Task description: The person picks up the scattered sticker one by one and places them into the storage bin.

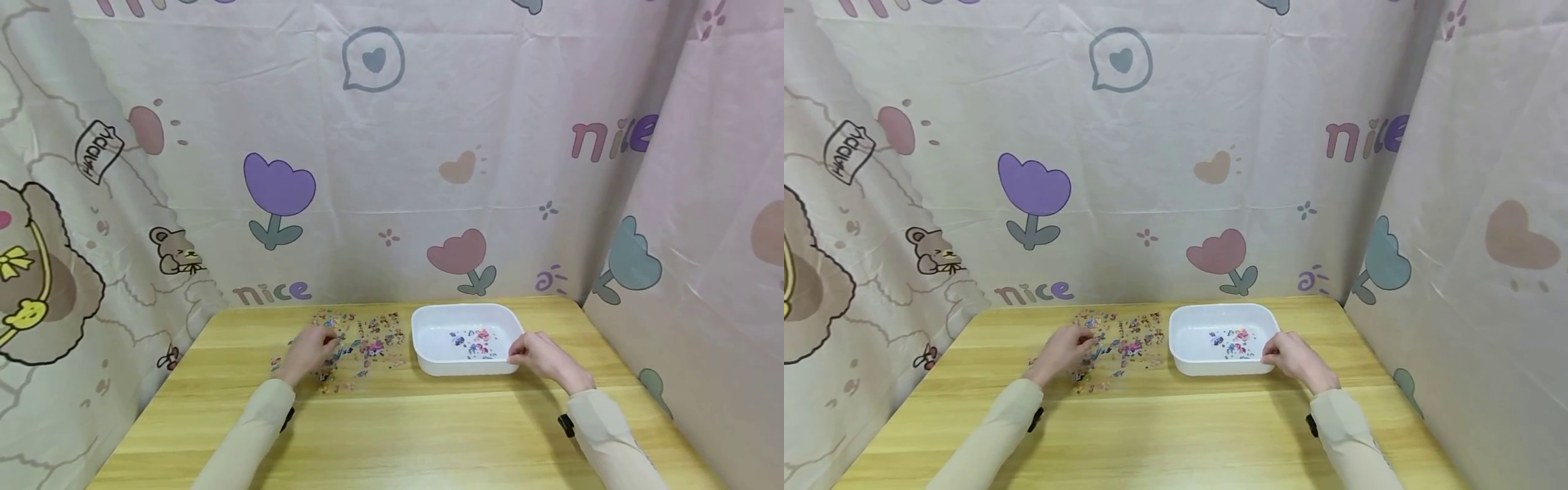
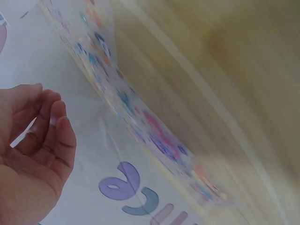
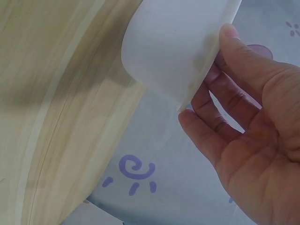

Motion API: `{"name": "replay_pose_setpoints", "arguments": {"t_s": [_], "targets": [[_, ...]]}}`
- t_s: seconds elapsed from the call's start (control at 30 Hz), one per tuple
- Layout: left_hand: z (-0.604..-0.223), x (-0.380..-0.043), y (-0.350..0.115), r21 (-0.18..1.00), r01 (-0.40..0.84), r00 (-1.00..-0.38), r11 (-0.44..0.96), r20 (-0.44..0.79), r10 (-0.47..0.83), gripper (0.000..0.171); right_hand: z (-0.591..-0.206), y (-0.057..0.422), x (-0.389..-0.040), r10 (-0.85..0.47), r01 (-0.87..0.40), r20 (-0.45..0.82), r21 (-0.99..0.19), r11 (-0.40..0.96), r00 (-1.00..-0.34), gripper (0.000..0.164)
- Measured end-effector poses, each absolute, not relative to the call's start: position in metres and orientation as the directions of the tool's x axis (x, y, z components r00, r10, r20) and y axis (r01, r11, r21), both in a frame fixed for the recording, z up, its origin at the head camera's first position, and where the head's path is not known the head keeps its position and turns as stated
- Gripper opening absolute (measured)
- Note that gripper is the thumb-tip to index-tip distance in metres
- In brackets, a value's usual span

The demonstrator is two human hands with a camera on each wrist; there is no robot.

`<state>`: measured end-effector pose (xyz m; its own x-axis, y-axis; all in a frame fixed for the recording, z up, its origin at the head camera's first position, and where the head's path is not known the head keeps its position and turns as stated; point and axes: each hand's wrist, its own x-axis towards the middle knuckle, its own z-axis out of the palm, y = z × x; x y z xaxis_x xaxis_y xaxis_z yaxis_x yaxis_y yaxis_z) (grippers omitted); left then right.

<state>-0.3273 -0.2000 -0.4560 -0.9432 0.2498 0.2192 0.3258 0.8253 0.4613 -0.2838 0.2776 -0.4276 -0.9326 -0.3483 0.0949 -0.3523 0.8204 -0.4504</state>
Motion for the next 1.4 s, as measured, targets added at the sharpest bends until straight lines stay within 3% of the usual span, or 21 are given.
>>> {"name": "replay_pose_setpoints", "arguments": {"t_s": [0.43, 0.63, 0.87, 1.4], "targets": [[-0.466, -0.325, -0.226, 0.395, 0.293, -0.950, 0.871, 0.221, 0.219, 0.008, -0.431, 0.278, -0.287, -0.388, -0.399, 0.120, -0.441, 0.804, -0.914, 0.005], [-0.466, -0.326, -0.234, 0.430, 0.281, -0.955, 0.858, 0.211, 0.208, 0.012, -0.432, 0.281, -0.283, -0.367, -0.384, 0.125, -0.433, 0.815, -0.922, 0.004], [-0.466, -0.324, -0.251, 0.457, 0.207, -0.975, 0.865, 0.173, 0.142, 0.020, -0.432, 0.283, -0.282, -0.384, -0.405, 0.139, -0.436, 0.804, -0.913, 0.004], [-0.465, -0.322, -0.286, 0.373, 0.092, -0.986, 0.923, 0.162, 0.033, 0.011, -0.433, 0.281, -0.283, -0.417, -0.466, 0.209, -0.374, 0.802, -0.885, 0.007]]}}
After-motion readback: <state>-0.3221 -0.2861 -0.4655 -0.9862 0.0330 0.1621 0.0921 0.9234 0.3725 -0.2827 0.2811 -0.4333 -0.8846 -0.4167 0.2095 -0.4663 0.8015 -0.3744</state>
